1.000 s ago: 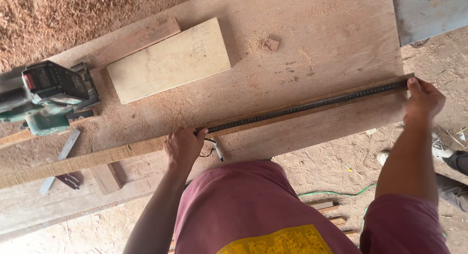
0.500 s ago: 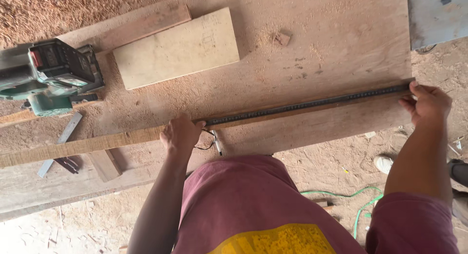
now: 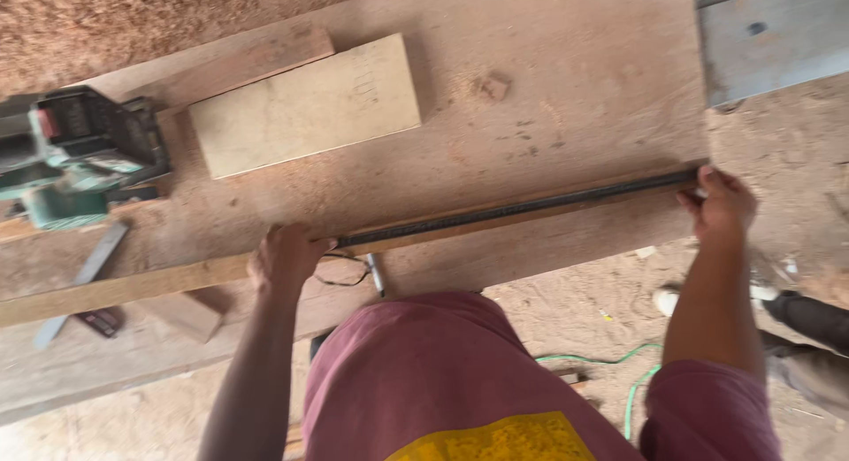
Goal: The person measures a wooden plank with a tape measure and square, then marks cut lines with a pen. They repeat the process on another plank, using a metal ruler to draw straight lines. The person also uses a circular saw to cut a plank along a marked line.
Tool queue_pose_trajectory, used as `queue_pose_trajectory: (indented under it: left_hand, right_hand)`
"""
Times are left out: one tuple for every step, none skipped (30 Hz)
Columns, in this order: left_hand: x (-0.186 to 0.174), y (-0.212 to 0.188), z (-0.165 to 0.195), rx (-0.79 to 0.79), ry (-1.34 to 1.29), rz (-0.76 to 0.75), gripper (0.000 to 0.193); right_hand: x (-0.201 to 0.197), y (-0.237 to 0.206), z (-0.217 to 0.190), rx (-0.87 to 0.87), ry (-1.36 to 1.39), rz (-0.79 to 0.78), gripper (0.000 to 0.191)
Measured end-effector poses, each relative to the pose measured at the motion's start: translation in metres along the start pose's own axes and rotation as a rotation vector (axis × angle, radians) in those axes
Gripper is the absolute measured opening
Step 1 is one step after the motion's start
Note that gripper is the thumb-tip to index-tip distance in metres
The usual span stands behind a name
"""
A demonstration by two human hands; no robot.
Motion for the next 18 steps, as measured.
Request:
queue_pose_trajectory:
  left_hand:
    - [0.003, -0.001, -0.001, -0.008, -0.030, -0.043, 0.046]
    - [0.004, -0.003, 0.000, -0.009, -0.015, -0.045, 0.044]
    - [0.005, -0.006, -0.001, -0.012, 0.004, -0.045, 0.044]
    - [0.007, -0.008, -0.001, -0.012, 0.023, -0.044, 0.044]
    - [0.008, -0.010, -0.002, -0.014, 0.007, -0.035, 0.040]
    - [0.009, -0.012, -0.003, -0.015, -0.008, -0.028, 0.036]
    - [0.011, -0.014, -0.004, -0.016, -0.025, -0.019, 0.032]
    - [0.012, -0.015, -0.006, -0.015, -0.024, -0.006, 0.031]
    - [0.012, -0.016, -0.008, -0.015, -0.021, 0.007, 0.031]
    - [0.012, -0.016, -0.010, -0.013, -0.018, 0.021, 0.031]
    - [0.011, -0.015, -0.014, -0.011, -0.020, 0.039, 0.032]
    - [0.010, -0.014, -0.018, -0.009, -0.025, 0.059, 0.033]
    - [0.008, -0.013, -0.024, -0.011, -0.030, 0.078, 0.033]
    - [0.006, -0.012, -0.030, -0.007, -0.043, 0.107, 0.036]
    - [0.002, -0.010, -0.038, -0.003, -0.062, 0.143, 0.038]
    - [-0.002, -0.008, -0.046, 0.001, -0.082, 0.185, 0.041]
    - [-0.003, -0.007, -0.054, 0.008, -0.090, 0.201, 0.041]
    - [-0.003, -0.006, -0.064, 0.012, -0.095, 0.213, 0.040]
  right_hand:
    - [0.000, -0.002, 0.003, 0.008, 0.033, 0.002, 0.024]
    - [-0.001, -0.004, 0.007, 0.023, 0.066, 0.000, 0.022]
    - [-0.004, -0.007, 0.008, 0.014, 0.039, 0.052, 0.021]
    - [-0.007, -0.010, 0.009, 0.003, 0.013, 0.106, 0.021]
    - [-0.011, -0.014, 0.009, -0.005, -0.013, 0.161, 0.021]
    - [-0.010, -0.016, 0.009, -0.023, 0.002, 0.149, 0.021]
    - [-0.009, -0.017, 0.008, -0.042, 0.017, 0.136, 0.020]
    - [-0.008, -0.018, 0.006, -0.058, 0.033, 0.122, 0.019]
    - [-0.006, -0.019, 0.005, -0.060, 0.020, 0.105, 0.019]
    - [-0.005, -0.019, 0.004, -0.064, 0.009, 0.089, 0.020]
    - [-0.003, -0.018, 0.003, -0.073, -0.001, 0.073, 0.020]
    - [0.001, -0.017, 0.001, -0.093, -0.008, 0.048, 0.020]
    - [0.006, -0.017, 0.000, -0.109, -0.017, 0.022, 0.021]
    - [0.011, -0.016, 0.000, -0.125, -0.027, -0.008, 0.022]
    - [0.017, -0.017, 0.001, -0.136, -0.027, -0.016, 0.022]
    - [0.024, -0.018, 0.003, -0.151, -0.022, -0.026, 0.021]
    - [0.031, -0.020, 0.004, -0.162, -0.022, -0.039, 0.021]
    - [0.039, -0.022, 0.008, -0.152, -0.002, -0.060, 0.021]
Point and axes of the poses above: each hand's wrist, its own y-axis towards the middle knuckle, its own x-axis out of the palm, z = x × y, the point moved 7 cm from there along y, towards the middle knuckle, and after that the axes turned 7 degrees about -z, right-handed, at the moved point
